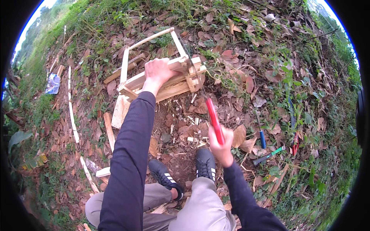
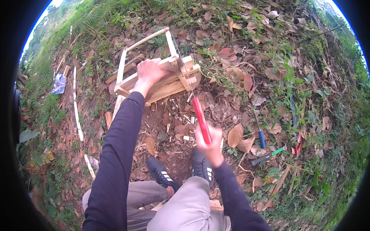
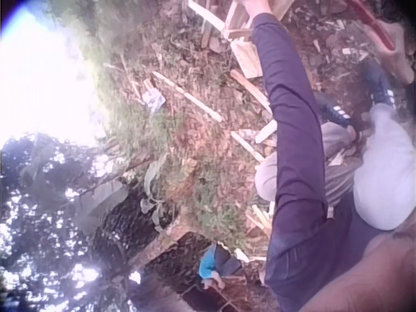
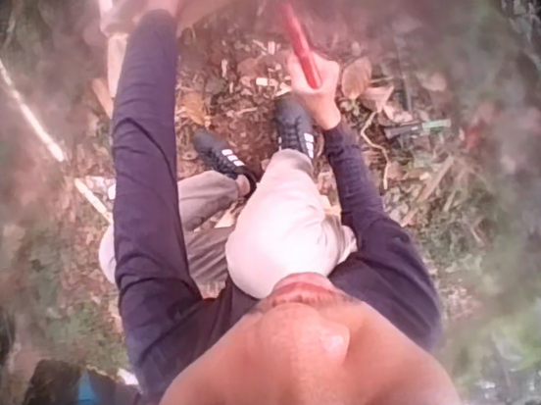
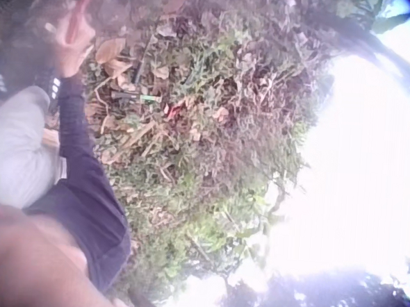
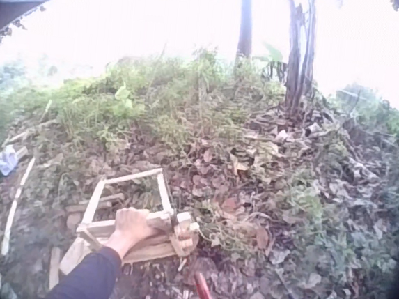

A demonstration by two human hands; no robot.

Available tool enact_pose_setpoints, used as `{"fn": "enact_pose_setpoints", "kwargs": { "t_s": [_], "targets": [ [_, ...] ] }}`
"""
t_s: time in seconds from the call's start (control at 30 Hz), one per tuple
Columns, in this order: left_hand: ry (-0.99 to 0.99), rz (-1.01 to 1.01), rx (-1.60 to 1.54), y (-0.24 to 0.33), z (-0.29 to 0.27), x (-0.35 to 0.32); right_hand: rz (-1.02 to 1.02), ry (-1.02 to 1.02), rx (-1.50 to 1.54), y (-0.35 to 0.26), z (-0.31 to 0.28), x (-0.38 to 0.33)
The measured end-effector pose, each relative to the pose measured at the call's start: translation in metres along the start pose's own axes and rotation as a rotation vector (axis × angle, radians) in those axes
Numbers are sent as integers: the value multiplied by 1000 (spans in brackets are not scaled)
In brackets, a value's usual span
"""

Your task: The person sits on the ground and uses a red hand saw to cut a wooden frame into smaller pieces. They hold the frame with one hand and saw with the other, periodically adjusting the wood's position to complete the cuts.

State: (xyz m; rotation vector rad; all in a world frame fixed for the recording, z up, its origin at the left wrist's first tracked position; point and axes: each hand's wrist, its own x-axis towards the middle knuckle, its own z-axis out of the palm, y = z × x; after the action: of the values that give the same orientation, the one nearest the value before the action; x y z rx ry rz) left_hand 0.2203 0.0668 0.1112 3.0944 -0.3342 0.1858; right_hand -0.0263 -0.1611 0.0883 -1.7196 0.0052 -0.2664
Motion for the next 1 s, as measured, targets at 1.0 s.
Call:
{"fn": "enact_pose_setpoints", "kwargs": {
  "t_s": [1.0],
  "targets": [
    [-224,277,-379,-40,-90,-77,172,303,-254,-116,-155,-194]
  ]
}}
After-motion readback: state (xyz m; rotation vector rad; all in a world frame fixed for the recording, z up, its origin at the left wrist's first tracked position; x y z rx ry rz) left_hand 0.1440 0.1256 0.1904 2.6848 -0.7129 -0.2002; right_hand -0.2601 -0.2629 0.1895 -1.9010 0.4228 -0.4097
